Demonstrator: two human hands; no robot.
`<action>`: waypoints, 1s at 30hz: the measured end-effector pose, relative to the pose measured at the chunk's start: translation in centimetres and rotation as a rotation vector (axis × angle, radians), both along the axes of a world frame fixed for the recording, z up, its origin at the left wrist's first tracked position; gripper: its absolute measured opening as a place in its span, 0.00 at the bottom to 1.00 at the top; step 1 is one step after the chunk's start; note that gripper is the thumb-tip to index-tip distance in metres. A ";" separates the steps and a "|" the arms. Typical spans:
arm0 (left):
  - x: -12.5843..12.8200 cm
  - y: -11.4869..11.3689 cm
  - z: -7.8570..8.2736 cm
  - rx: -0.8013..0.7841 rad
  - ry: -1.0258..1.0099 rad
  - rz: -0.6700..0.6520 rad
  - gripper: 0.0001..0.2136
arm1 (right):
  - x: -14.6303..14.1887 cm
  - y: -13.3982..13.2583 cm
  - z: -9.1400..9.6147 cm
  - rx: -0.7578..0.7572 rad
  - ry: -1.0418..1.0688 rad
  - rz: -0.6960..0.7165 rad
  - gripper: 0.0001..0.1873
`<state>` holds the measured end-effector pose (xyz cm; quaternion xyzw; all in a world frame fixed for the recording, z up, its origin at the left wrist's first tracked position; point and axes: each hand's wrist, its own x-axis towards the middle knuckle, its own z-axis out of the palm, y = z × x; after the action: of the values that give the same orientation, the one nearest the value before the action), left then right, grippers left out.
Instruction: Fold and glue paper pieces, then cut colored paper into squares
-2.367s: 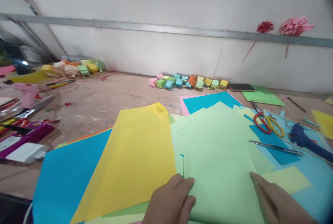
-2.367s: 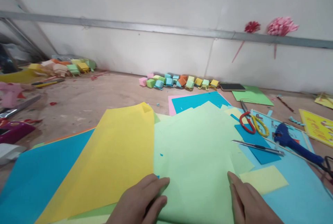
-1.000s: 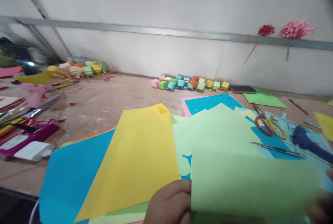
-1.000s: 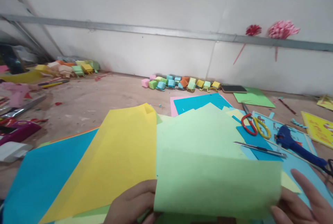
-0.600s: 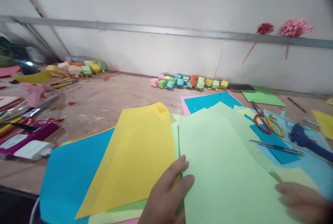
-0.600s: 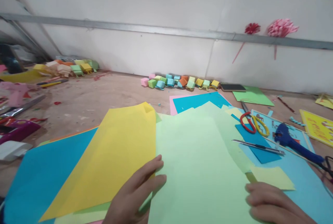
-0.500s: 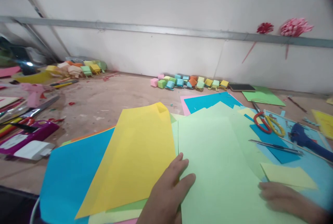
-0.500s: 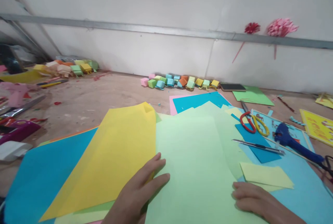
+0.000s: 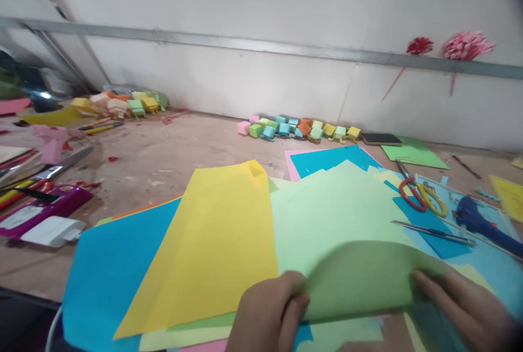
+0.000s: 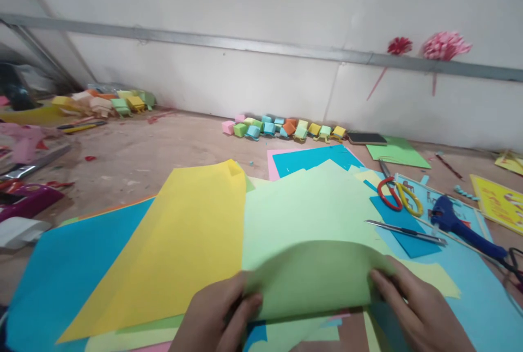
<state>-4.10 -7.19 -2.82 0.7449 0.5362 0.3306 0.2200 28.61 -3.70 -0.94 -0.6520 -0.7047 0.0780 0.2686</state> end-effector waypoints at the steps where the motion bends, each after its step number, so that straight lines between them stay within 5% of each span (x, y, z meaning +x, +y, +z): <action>1: 0.2 -0.1 0.2 -0.069 -0.050 0.056 0.07 | -0.8 0.7 0.2 -0.051 0.034 0.050 0.16; 3: 0.6 -0.1 0.3 -0.171 -0.175 0.156 0.14 | -2.3 1.9 0.7 -0.103 0.091 0.098 0.17; 7: 0.8 -0.3 0.1 -0.190 -0.285 0.271 0.32 | -4.6 3.3 0.9 -0.046 0.111 -0.021 0.18; 14: -0.7 -0.2 -0.7 0.008 -0.064 0.109 0.13 | -6.3 4.4 -0.3 -0.083 -0.034 -0.028 0.19; 21: -1.0 0.3 -0.5 -0.030 -0.009 0.084 0.14 | -6.1 4.7 -1.2 -0.057 -0.163 0.003 0.16; 30: -0.8 0.6 0.2 -0.109 0.091 0.065 0.17 | -5.6 3.6 -2.8 0.171 -0.479 0.006 0.20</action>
<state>-4.88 -6.59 -2.64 0.7282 0.5868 0.2737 0.2246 22.97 -0.12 -3.74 -0.6249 -0.7541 -0.1377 0.1479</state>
